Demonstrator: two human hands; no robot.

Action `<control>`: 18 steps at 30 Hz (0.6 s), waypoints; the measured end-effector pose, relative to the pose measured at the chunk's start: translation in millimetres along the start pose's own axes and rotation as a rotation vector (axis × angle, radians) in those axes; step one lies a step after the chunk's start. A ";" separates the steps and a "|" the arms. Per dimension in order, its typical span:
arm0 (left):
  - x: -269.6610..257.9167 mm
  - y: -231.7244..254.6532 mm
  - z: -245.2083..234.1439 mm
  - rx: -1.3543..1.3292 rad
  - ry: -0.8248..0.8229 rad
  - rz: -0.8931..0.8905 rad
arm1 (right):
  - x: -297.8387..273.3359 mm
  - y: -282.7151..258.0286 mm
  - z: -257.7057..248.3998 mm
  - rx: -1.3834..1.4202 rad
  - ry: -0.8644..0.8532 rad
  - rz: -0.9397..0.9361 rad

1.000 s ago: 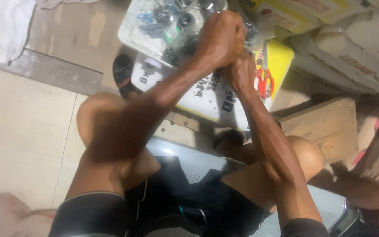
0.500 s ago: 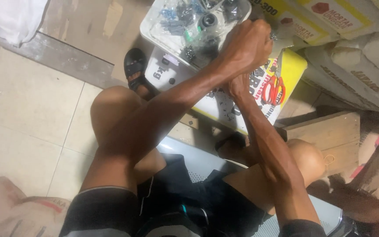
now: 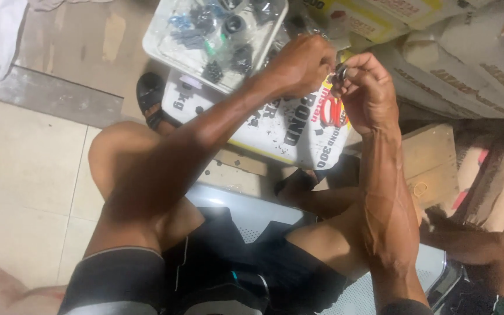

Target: Sorting small plastic gears and components from a tray into a plastic bag.

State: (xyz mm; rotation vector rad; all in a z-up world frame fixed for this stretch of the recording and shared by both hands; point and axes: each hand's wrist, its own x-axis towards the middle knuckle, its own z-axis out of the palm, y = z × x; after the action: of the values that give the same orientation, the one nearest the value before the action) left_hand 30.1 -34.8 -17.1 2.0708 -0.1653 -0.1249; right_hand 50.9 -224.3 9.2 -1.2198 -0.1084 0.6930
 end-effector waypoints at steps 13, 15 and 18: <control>11.6 -25.7 29.6 0.003 0.222 0.138 | 7.6 4.0 -20.7 -0.629 0.007 -0.322; 12.0 -25.7 34.4 0.028 0.268 0.105 | 9.8 6.4 -20.9 -0.695 -0.012 -0.339; 10.5 -38.5 44.9 0.086 0.285 0.086 | 6.9 6.5 -7.8 -0.775 -0.032 -0.313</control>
State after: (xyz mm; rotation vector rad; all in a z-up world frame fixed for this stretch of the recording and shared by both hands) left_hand 35.8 -56.8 -72.7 2.1375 -0.0858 0.2330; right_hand 56.9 -225.8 -1.3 -1.8755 -0.6255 0.3942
